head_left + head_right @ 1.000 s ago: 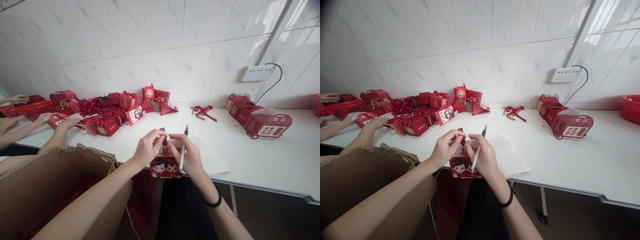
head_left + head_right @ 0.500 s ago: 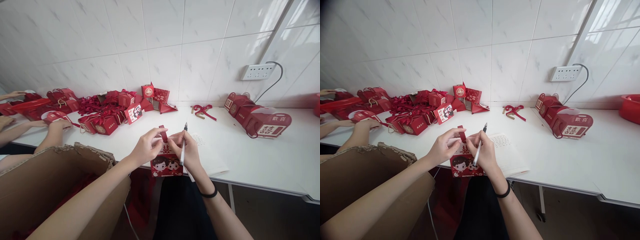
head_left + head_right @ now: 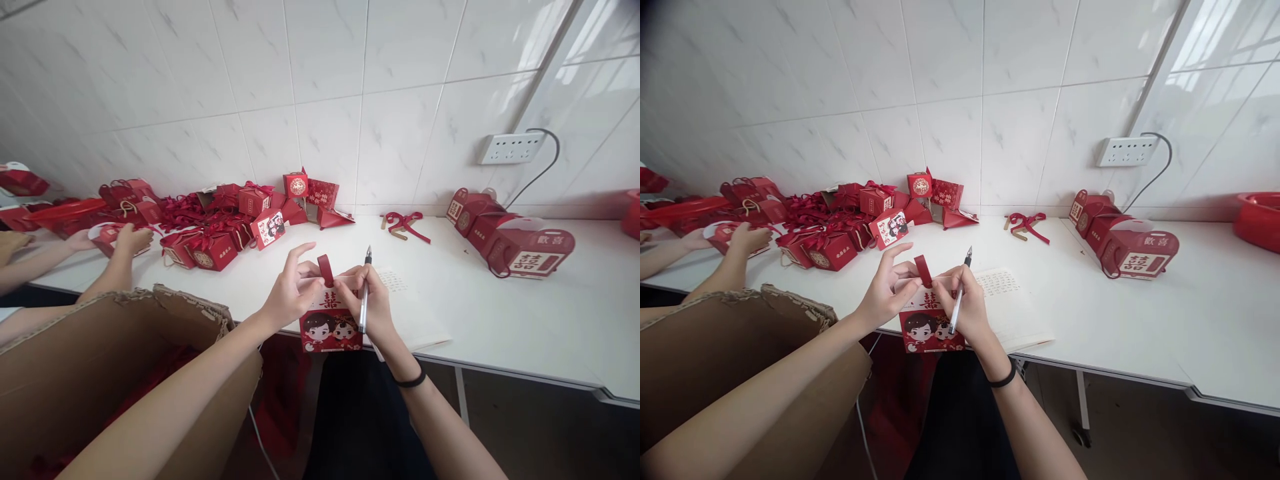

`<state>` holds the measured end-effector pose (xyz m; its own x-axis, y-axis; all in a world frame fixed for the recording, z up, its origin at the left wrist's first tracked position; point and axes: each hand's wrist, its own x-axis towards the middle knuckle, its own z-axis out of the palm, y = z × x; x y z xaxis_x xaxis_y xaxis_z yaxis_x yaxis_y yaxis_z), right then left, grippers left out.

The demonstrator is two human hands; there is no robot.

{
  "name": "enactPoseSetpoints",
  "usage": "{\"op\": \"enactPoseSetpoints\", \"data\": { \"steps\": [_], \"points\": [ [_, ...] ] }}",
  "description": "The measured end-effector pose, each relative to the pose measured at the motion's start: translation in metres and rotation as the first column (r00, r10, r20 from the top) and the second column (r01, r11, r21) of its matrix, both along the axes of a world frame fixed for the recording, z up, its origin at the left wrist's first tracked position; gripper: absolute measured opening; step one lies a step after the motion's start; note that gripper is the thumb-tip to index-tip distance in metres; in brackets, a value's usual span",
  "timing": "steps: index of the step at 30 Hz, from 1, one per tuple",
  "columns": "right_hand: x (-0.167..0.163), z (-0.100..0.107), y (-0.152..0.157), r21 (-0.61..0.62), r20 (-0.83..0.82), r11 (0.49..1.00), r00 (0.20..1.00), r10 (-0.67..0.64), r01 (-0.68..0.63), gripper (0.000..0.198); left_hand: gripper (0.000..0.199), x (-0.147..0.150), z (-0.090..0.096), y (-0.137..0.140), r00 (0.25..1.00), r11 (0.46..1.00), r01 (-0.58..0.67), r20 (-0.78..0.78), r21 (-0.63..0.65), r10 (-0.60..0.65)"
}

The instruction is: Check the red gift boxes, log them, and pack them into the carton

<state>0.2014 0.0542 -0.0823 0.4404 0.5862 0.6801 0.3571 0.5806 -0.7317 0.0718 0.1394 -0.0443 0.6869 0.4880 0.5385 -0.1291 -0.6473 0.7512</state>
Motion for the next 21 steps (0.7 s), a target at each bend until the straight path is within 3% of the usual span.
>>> {"op": "enactPoseSetpoints", "data": {
  "steps": [2,4,7,10,16,18,21],
  "points": [
    [0.000,0.000,-0.001,-0.010,-0.007,1.000,1.000,-0.007,0.007,0.031,0.042,0.001,-0.001,-0.001,0.999,0.992,-0.035,0.033,-0.122,0.039],
    [-0.001,0.000,-0.002,-0.022,-0.020,1.000,1.000,-0.005,0.005,0.031,0.027,0.002,-0.002,-0.003,0.994,0.988,-0.096,0.045,-0.123,0.102],
    [-0.003,0.000,-0.003,-0.025,-0.041,1.000,0.999,0.006,-0.007,0.030,0.010,0.003,-0.002,-0.004,0.992,0.988,-0.127,0.031,0.091,0.125],
    [-0.005,0.000,-0.003,0.000,-0.065,1.000,0.998,0.017,-0.017,0.032,0.017,0.001,-0.001,-0.002,0.996,0.940,-0.094,0.036,0.329,0.087],
    [-0.008,-0.001,-0.002,-0.005,-0.109,1.000,0.994,0.019,-0.020,0.034,0.030,-0.001,-0.003,0.007,0.999,0.853,-0.036,0.027,0.521,0.025],
    [-0.007,-0.001,-0.002,-0.023,-0.108,1.000,0.994,0.009,-0.011,0.034,0.033,-0.002,-0.003,0.010,1.000,0.856,-0.015,0.005,0.517,0.015],
    [-0.005,0.003,-0.005,-0.041,-0.133,0.999,0.991,-0.007,0.001,0.033,0.051,-0.009,-0.002,0.011,0.999,0.943,-0.001,-0.042,0.333,0.016]
  ]
}}
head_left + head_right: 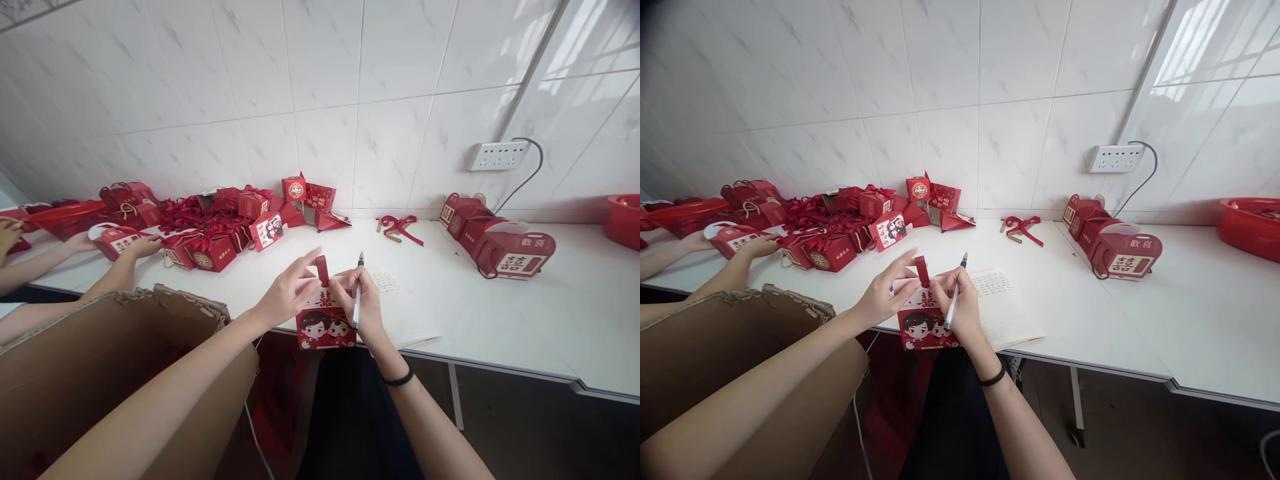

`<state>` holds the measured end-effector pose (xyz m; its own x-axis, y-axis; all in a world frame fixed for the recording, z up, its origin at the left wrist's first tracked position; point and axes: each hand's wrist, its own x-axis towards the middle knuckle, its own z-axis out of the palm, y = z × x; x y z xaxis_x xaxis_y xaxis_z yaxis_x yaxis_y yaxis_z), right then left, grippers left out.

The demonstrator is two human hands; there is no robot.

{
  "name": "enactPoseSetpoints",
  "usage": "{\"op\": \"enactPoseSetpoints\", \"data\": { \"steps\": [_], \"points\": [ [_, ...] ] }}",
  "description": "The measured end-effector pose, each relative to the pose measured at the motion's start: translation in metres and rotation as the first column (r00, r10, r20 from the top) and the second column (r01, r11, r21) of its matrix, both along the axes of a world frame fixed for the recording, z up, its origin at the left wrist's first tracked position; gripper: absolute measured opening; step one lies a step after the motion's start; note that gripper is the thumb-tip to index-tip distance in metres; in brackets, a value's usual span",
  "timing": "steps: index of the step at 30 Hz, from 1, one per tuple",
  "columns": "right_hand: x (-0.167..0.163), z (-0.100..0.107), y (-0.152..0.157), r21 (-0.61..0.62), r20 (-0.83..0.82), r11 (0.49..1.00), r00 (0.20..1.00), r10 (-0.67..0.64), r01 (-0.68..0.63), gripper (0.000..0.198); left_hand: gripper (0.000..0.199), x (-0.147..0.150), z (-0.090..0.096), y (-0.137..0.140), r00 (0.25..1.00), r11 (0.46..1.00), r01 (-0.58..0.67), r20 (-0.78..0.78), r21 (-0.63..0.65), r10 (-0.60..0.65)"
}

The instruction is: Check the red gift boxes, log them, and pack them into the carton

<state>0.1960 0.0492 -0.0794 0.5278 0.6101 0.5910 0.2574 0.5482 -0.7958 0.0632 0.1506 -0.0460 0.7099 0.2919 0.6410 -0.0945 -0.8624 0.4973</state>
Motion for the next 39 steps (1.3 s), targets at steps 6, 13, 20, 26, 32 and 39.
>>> {"op": "enactPoseSetpoints", "data": {
  "steps": [6,13,20,26,32,39],
  "points": [
    [0.007,0.031,-0.016,-0.048,-0.157,0.997,0.985,-0.072,0.065,0.035,0.059,-0.028,0.011,-0.018,0.929,0.817,-0.014,-0.309,-0.577,-0.203],
    [0.014,0.047,-0.035,0.115,-0.334,0.972,0.914,0.231,-0.204,0.029,0.042,-0.055,0.034,-0.054,0.982,0.442,-0.184,-0.151,-0.878,0.111],
    [-0.016,0.027,-0.067,0.038,-0.147,0.914,0.903,0.405,-0.404,0.029,0.021,-0.072,0.044,-0.074,0.939,-0.124,-0.080,-0.117,-0.989,0.324],
    [-0.036,0.023,-0.078,-0.003,-0.013,0.930,0.929,0.369,-0.369,0.024,0.028,-0.081,0.042,-0.097,0.917,-0.097,-0.111,-0.140,-0.989,0.374],
    [-0.039,0.018,-0.086,-0.037,0.058,0.923,0.921,0.384,-0.383,0.020,0.044,-0.109,0.046,-0.095,0.939,0.023,-0.030,-0.020,-0.999,0.342],
    [-0.003,-0.011,-0.053,-0.317,0.418,0.917,0.904,-0.094,0.242,0.035,0.033,-0.181,0.059,-0.068,0.778,0.150,-0.077,0.035,-0.986,0.628]
  ]
}}
